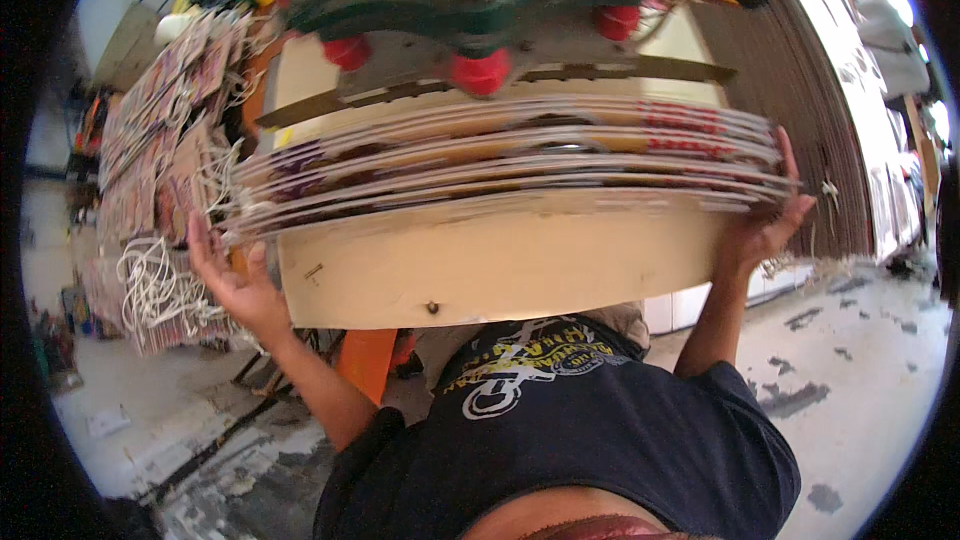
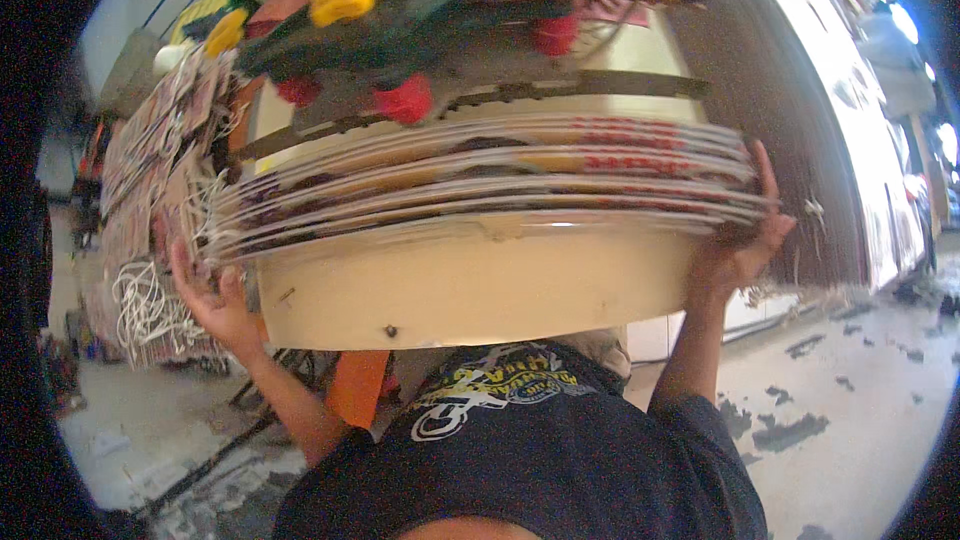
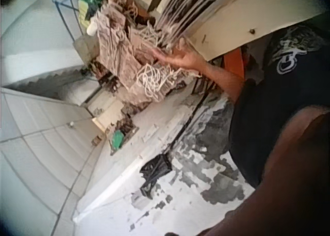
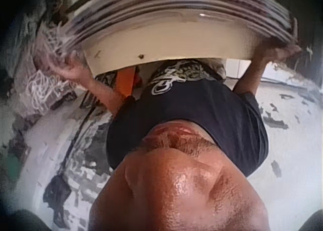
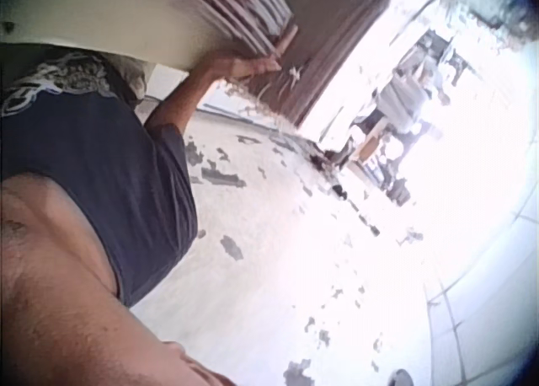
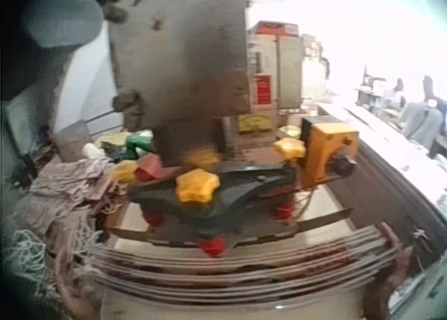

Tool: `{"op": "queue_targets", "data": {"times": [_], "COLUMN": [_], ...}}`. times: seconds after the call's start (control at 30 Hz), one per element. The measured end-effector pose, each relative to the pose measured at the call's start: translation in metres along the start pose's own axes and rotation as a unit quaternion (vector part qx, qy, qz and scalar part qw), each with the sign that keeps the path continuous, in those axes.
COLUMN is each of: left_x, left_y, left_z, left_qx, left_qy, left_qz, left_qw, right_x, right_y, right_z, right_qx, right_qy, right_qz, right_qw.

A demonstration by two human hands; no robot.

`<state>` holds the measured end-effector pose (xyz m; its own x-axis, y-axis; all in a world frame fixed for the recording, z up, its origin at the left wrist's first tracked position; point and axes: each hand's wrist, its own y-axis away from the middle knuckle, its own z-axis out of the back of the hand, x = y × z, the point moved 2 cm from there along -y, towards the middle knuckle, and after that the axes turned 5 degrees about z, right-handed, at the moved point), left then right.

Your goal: The person organizes printed paper bags by hand, aligning them and stacking them on a nearby pile before placing a new sheet into the machine's workspace.

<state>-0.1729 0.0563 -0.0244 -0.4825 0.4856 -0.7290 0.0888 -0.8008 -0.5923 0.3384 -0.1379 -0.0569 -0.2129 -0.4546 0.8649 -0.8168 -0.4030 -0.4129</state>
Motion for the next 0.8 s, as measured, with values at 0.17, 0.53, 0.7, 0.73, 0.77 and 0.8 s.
{"op": "queue_targets", "data": {"times": [0.17,0.53,0.7,0.73,0.77,0.8], "left_x": [0.027,0.029,0.02,0.026,0.033,0.036], "left_y": [0.013,0.023,0.031,0.03,0.03,0.026], "left_z": [-0.002,-0.018,-0.035,-0.031,-0.029,-0.022], "left_qx": [0.017,0.093,0.047,0.037,0.029,0.039], "left_qy": [0.12,0.282,0.369,0.381,0.396,0.39], "left_qz": [0.11,0.182,0.208,0.218,0.229,0.228], "left_qw": [0.986,0.937,0.904,0.898,0.888,0.891], "right_x": [0.004,-0.011,-0.012,-0.01,-0.009,-0.011], "right_y": [0.001,0.004,0.016,0.018,0.021,0.021], "right_z": [0.012,0.045,0.046,0.039,0.037,0.038], "right_qx": [-0.029,0.031,-0.072,-0.045,-0.018,0.009], "right_qy": [-0.049,-0.262,-0.212,-0.239,-0.262,-0.284], "right_qz": [-0.144,-0.238,-0.23,-0.232,-0.231,-0.229], "right_qw": [0.988,0.935,0.947,0.942,0.937,0.931]}}
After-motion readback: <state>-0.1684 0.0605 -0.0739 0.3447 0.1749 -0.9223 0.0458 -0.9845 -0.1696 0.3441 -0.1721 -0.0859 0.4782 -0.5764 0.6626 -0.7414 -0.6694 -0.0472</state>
